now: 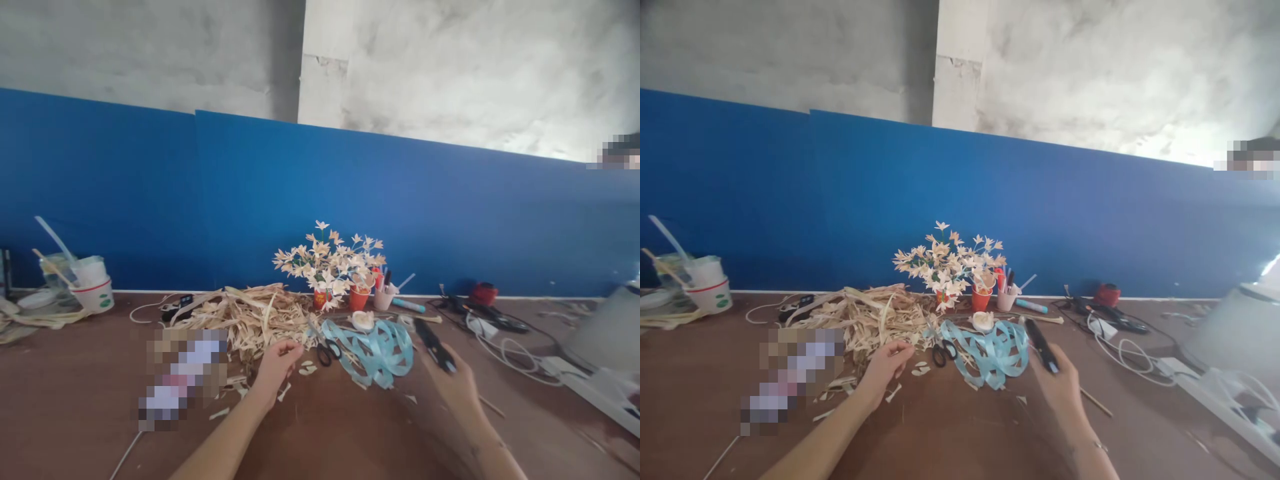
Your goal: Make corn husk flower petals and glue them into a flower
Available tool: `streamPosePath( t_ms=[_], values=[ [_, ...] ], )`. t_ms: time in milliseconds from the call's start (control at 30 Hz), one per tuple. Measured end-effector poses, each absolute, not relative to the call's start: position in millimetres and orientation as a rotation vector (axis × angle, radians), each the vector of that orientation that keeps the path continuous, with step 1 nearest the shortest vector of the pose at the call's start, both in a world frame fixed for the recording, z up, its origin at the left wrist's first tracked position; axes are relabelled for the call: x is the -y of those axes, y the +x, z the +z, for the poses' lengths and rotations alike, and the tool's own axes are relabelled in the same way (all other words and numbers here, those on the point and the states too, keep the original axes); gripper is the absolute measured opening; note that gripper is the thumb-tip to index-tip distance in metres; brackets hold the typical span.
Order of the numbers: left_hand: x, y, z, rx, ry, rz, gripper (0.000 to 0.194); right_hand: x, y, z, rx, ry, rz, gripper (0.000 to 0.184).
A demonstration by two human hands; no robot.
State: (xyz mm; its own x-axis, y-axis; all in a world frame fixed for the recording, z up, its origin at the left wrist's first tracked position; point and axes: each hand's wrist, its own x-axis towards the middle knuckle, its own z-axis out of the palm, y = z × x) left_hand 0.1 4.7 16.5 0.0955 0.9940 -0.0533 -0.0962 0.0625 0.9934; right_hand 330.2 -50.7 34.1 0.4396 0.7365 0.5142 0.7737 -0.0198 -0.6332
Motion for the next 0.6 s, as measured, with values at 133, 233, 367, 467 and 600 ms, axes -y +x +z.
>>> streamPosePath(
  t_ms=[133, 233, 367, 467, 600],
  values=[
    [-3.2, 0.0, 18.6, -1.191, 1.19, 1.19, 0.026, 35.1, 258.5, 38.3, 1.711, -1.288, 0.202, 0.016],
    [-4.4, -1.6, 17.2, -1.267, 1.255, 1.263, 0.021, 26.9, 208.5, 46.4, 1.962, -1.069, 0.324, 0.006],
    [-10.3, -4.9, 11.3, -1.31, 1.342, 1.36, 0.02, 19.5, 176.5, 50.4, 2.09, -1.02, 0.412, 0.003],
    [-14.5, -6.9, 8.3, -1.339, 1.41, 1.405, 0.019, 16.0, 171.8, 43.7, 2.074, -1.032, 0.409, 0.005],
    [-15.5, -7.6, 8.4, -1.359, 1.465, 1.434, 0.017, 15.7, 170.4, 35.3, 2.054, -1.033, 0.429, 0.007]
  ],
)
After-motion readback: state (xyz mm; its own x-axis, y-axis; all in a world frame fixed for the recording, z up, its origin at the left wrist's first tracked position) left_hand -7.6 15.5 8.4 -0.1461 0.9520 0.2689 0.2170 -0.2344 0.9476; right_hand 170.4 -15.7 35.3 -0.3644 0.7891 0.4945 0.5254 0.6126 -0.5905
